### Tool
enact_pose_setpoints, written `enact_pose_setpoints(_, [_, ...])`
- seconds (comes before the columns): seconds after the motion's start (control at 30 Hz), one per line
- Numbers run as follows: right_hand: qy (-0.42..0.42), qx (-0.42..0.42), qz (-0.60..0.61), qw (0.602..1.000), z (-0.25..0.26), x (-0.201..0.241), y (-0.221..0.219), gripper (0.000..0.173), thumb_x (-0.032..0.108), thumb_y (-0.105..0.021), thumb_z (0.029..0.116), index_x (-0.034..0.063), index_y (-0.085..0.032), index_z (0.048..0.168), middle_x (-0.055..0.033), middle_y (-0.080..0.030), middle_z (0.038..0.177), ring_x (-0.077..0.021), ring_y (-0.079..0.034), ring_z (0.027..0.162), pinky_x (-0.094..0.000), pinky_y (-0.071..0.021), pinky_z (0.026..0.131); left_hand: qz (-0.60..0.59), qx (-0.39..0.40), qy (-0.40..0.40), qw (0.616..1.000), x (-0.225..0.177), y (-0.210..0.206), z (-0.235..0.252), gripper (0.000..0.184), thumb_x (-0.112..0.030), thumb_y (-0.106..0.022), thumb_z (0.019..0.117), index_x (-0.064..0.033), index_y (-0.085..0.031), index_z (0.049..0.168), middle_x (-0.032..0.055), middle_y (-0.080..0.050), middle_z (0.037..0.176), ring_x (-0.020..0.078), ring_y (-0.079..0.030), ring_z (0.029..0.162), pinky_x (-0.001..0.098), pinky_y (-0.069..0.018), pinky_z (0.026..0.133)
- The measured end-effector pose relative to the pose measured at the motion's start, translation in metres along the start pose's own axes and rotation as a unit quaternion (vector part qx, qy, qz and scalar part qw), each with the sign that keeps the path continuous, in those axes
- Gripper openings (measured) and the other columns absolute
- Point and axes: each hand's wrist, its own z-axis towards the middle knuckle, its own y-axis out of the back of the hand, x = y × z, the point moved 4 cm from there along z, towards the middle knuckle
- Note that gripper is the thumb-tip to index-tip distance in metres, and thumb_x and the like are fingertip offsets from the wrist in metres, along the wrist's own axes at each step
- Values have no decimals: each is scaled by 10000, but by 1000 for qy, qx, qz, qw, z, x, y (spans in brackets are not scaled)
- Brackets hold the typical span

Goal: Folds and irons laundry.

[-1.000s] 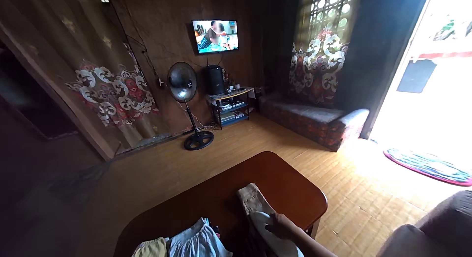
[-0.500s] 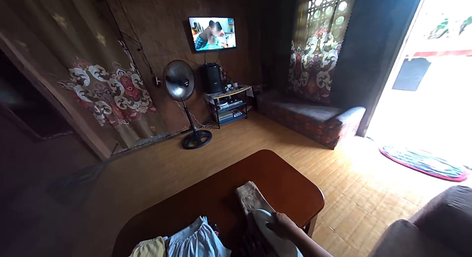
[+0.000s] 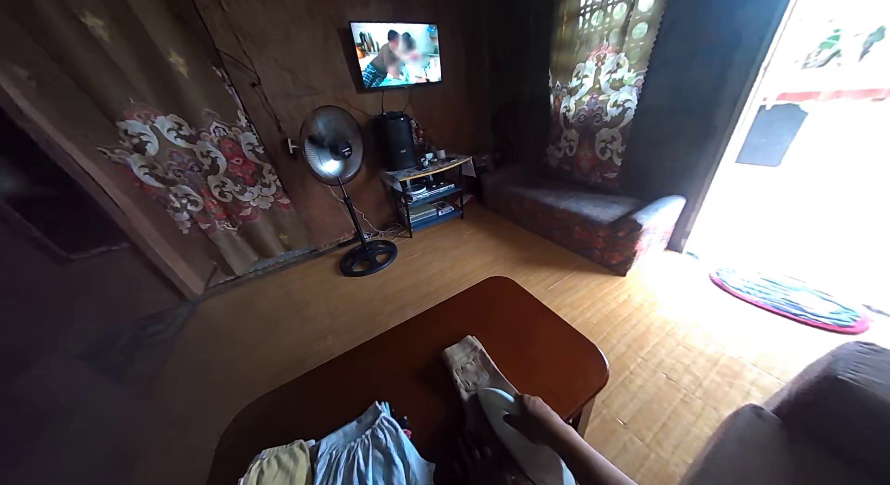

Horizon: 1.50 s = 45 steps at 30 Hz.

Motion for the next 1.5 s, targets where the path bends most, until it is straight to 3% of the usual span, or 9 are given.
enact_pose_setpoints(0.1, [1,6,-2,1000,2,12,2,550,451,-630,1006,0,-605,1319,-256,-653,1281,-410,-630,1225,-620,-491,1010,-39,41,20,998,-3,20,-7,790,-491,-492,1009,-36,-263,1613,218,-198,1687,393,-173,1567,600,-121,1243])
enact_pose_setpoints(0.37, [-9,-5,4,1000,-22,-28,-5,566,474,-637,995,15,-620,1326,-250,-673,1263,-408,-638,1220,-623,-479,1030,-47,9,1,999,-1,9,-9,675,-492,-496,1016,11,-519,1466,245,-235,1669,397,-159,1571,599,-94,1250])
enact_pose_setpoints(0.57, [-10,-2,0,1000,-10,-3,2,531,444,-634,1005,2,-621,1298,-250,-664,1266,-405,-634,1217,-614,-488,1015,-50,60,17,997,-13,44,-24,673,-404,-498,1035,11,-385,1552,248,-173,1684,417,-119,1574,609,-99,1244])
enact_pose_setpoints(0.7, [-5,4,-7,1000,0,14,3,545,451,-625,1007,0,-613,1314,-254,-652,1292,-408,-625,1236,-618,-486,1019,-41,24,24,999,-8,28,-11,707,-460,-451,1029,-41,-342,1588,241,-220,1674,408,-170,1565,605,-104,1244])
enact_pose_setpoints(0.9, [-4,7,-10,1000,-18,-12,-4,567,469,-619,1008,-1,-613,1326,-261,-661,1277,-416,-629,1228,-623,-477,1025,-26,72,12,997,-8,28,-13,644,-428,-441,1054,9,-427,1527,232,-182,1687,399,-145,1573,604,-121,1234])
enact_pose_setpoints(1.17, [19,10,-23,999,-27,-27,-7,576,463,-617,1012,-19,-604,1327,-274,-662,1261,-425,-629,1221,-619,-471,1033,-53,4,13,998,-4,9,-3,719,-451,-522,996,-13,-398,1552,214,-178,1693,383,-115,1582,629,-102,1230])
enact_pose_setpoints(1.23, [23,8,-17,1000,-11,-20,-6,557,461,-636,999,-1,-621,1308,-260,-672,1247,-416,-641,1203,-630,-485,1014,-58,-36,5,998,-3,-1,-1,762,-462,-529,990,4,-362,1570,238,-217,1677,411,-164,1566,654,-99,1225])
enact_pose_setpoints(1.3, [24,14,-13,1000,-2,-5,-3,544,446,-639,1002,1,-614,1314,-260,-661,1267,-420,-631,1218,-637,-480,1017,-28,28,11,999,-6,10,-4,771,-464,-480,1025,-22,-253,1615,228,-125,1701,412,-103,1577,649,-78,1231])
enact_pose_setpoints(1.5, [25,19,-20,999,2,9,0,551,447,-621,1013,-10,-610,1320,-270,-649,1290,-419,-621,1237,-625,-476,1027,-47,25,10,999,-3,19,-7,734,-483,-492,1002,-26,-380,1566,234,-247,1667,406,-181,1562,619,-116,1231])
